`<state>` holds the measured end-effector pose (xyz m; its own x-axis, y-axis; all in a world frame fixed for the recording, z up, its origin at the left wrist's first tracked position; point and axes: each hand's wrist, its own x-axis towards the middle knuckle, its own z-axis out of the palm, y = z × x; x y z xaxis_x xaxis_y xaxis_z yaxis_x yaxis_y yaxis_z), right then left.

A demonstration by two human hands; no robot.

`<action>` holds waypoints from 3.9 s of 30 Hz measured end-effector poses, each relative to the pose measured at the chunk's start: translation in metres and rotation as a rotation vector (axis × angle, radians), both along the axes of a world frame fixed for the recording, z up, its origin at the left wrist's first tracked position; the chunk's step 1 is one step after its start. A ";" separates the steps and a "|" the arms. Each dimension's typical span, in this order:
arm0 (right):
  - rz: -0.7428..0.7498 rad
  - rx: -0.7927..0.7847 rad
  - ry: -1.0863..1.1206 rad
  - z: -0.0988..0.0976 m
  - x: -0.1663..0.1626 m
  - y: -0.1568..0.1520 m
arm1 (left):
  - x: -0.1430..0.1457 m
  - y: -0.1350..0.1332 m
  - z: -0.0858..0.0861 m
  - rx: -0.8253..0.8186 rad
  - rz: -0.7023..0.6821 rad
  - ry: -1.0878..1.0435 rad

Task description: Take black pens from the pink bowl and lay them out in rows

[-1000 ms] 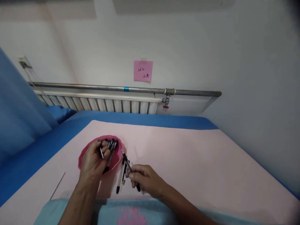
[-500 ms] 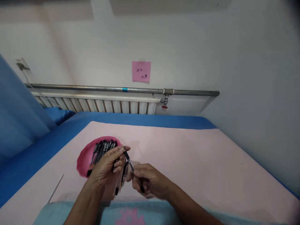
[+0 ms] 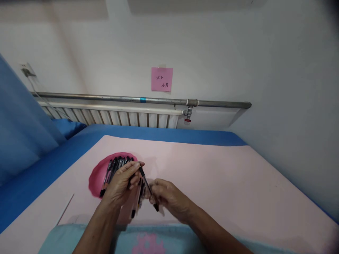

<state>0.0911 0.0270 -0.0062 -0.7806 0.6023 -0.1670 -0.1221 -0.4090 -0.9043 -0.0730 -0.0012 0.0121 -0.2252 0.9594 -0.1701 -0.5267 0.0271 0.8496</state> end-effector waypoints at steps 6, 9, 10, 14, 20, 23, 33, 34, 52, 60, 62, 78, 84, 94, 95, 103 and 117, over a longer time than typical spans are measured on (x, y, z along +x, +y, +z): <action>0.109 -0.146 0.087 0.000 0.004 0.003 | -0.004 0.001 -0.001 0.020 0.009 -0.009; -0.002 -0.112 0.075 -0.001 0.004 0.004 | -0.004 0.001 -0.001 0.018 0.015 -0.001; -0.034 -0.114 0.078 -0.001 0.003 0.004 | -0.004 0.001 -0.001 0.019 0.017 -0.002; 0.066 -0.193 0.095 -0.002 0.002 0.003 | -0.002 0.001 0.000 0.019 0.017 -0.013; 0.024 -0.127 0.081 -0.003 0.002 0.003 | -0.002 0.000 0.002 0.021 0.028 -0.005; 0.019 -0.167 0.073 -0.001 0.002 0.002 | -0.002 0.000 0.002 0.016 0.027 0.007; -0.004 -0.154 0.057 -0.002 0.002 0.002 | -0.001 0.001 0.002 0.012 0.047 0.004; 0.009 -0.179 0.064 -0.001 0.002 0.002 | -0.001 0.000 0.002 0.013 0.041 0.006; 0.020 -0.251 -0.077 0.007 0.003 0.001 | -0.013 0.005 0.005 0.087 0.209 -0.106; 0.015 -0.233 -0.134 0.005 0.008 0.007 | -0.023 0.008 0.007 0.064 0.393 -0.163; 0.018 -0.201 -0.158 0.005 0.012 0.010 | -0.027 0.006 0.009 0.091 0.456 -0.154; -0.140 -0.018 -0.282 0.020 0.010 0.007 | 0.027 0.002 -0.004 0.011 0.143 0.217; -0.144 0.064 -0.355 0.020 0.007 0.005 | 0.023 0.000 -0.003 0.015 0.165 0.290; -0.048 1.101 -1.085 -0.012 0.010 0.004 | -0.006 0.005 -0.001 0.032 0.305 0.227; -0.018 1.166 -1.148 -0.011 0.010 0.003 | -0.005 0.004 -0.001 0.033 0.302 0.224; -0.040 0.980 -0.981 -0.021 0.000 0.009 | 0.000 0.002 0.002 0.039 0.316 0.226; -0.037 0.945 -0.800 -0.030 -0.015 -0.002 | 0.002 0.001 0.004 0.056 0.261 0.188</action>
<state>0.0759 0.0246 -0.0364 -0.6391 0.7653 -0.0768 0.6023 0.4359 -0.6688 -0.0706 -0.0005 0.0158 -0.4871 0.8719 -0.0509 -0.3430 -0.1374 0.9292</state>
